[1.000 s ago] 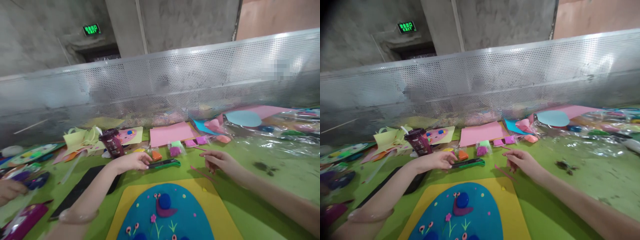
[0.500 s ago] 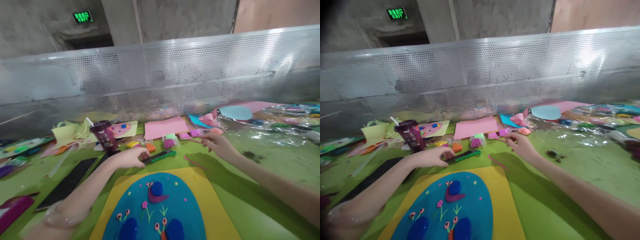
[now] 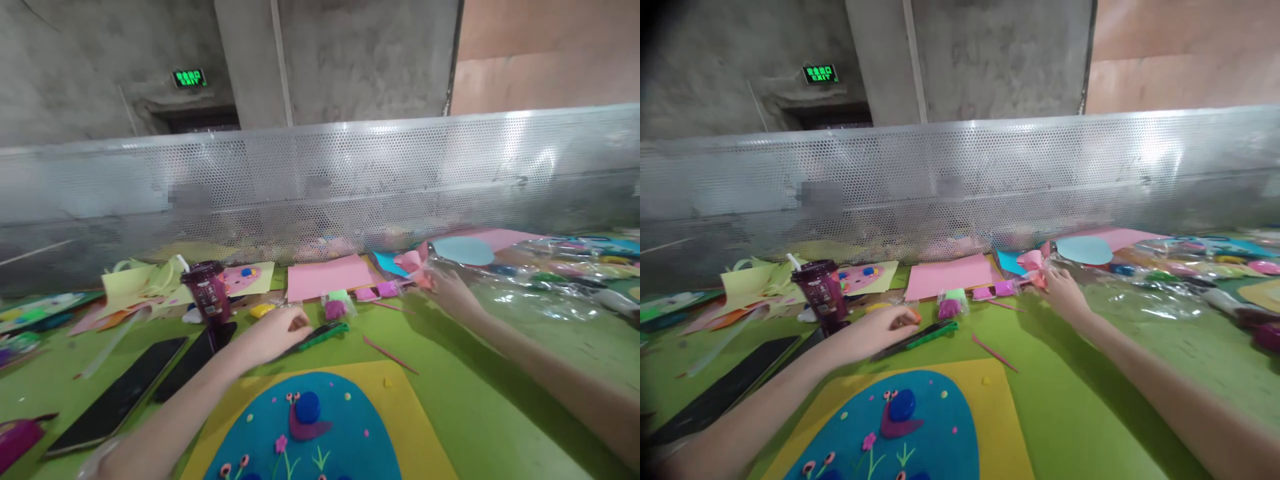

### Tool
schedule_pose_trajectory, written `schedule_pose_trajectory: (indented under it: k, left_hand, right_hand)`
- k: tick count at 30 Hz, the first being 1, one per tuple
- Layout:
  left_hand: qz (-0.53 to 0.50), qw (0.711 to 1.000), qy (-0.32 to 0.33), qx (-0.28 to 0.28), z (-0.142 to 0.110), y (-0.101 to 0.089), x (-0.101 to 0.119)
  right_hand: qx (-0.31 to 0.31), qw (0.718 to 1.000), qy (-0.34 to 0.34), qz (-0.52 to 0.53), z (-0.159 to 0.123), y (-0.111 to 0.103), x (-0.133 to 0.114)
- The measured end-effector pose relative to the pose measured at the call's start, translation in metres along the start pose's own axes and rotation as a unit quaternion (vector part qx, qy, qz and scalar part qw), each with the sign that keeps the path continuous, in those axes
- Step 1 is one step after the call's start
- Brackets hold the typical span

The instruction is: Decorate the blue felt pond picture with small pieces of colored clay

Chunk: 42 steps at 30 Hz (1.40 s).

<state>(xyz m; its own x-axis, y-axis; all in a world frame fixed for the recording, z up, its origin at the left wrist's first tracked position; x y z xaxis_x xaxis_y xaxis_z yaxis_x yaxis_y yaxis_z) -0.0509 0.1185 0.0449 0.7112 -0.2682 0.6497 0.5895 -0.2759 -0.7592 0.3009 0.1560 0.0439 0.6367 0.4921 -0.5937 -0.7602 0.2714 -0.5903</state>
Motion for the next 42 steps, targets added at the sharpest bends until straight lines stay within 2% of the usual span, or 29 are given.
schedule_pose_trajectory:
  k: [3, 7, 9, 12, 16, 20, 28, 33, 39, 42]
  left_hand:
    - [-0.136, 0.989, 0.031, -0.039, -0.004, 0.02, 0.023]
    - [-0.328, 0.942, 0.051, -0.052, -0.011, 0.038, 0.045]
    - [-0.395, 0.916, 0.053, -0.049, -0.015, 0.04, 0.05]
    - [-0.464, 0.884, 0.048, -0.021, -0.017, 0.038, 0.05]
    - [-0.504, 0.863, 0.036, -0.003, -0.013, 0.038, 0.045]
    - [-0.491, 0.87, 0.029, 0.007, -0.013, 0.046, 0.042]
    - [-0.422, 0.905, 0.03, 0.031, -0.019, 0.05, 0.047]
    - [-0.396, 0.917, 0.045, 0.02, -0.017, 0.051, 0.045]
    - [-0.382, 0.921, 0.069, 0.023, -0.016, 0.053, 0.044]
    - [-0.377, 0.923, 0.071, 0.022, -0.015, 0.053, 0.044]
  right_hand:
    - [0.0, 0.996, -0.073, -0.058, -0.008, 0.013, -0.039]
    - [-0.102, 0.971, -0.207, -0.059, -0.028, 0.053, -0.103]
    - [-0.128, 0.958, -0.251, -0.052, -0.031, 0.069, -0.123]
    - [-0.127, 0.95, -0.281, -0.048, -0.027, 0.083, -0.134]
    - [-0.111, 0.953, -0.279, -0.04, -0.026, 0.089, -0.129]
    - [-0.1, 0.959, -0.265, -0.031, -0.043, 0.089, -0.131]
    - [-0.057, 0.974, -0.218, 0.034, -0.058, 0.082, -0.16]
    - [-0.074, 0.97, -0.223, 0.065, -0.058, 0.085, -0.159]
    - [-0.098, 0.974, -0.168, 0.117, -0.055, 0.084, -0.163]
    - [-0.109, 0.971, -0.164, 0.133, -0.054, 0.084, -0.164]
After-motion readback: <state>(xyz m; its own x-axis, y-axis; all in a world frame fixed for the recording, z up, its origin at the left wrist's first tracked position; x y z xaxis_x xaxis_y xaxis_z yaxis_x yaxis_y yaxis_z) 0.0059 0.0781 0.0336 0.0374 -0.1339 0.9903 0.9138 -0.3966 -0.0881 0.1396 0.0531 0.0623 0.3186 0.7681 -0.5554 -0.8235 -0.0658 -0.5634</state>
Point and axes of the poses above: each hand's wrist, its own z-axis towards the middle knuckle, its own y-axis out of the palm, x = y × z, the point moved 4 cm from there along z, towards the middle knuckle, and after that the axes turned 5 degrees about -y, right-handed, at the moved point
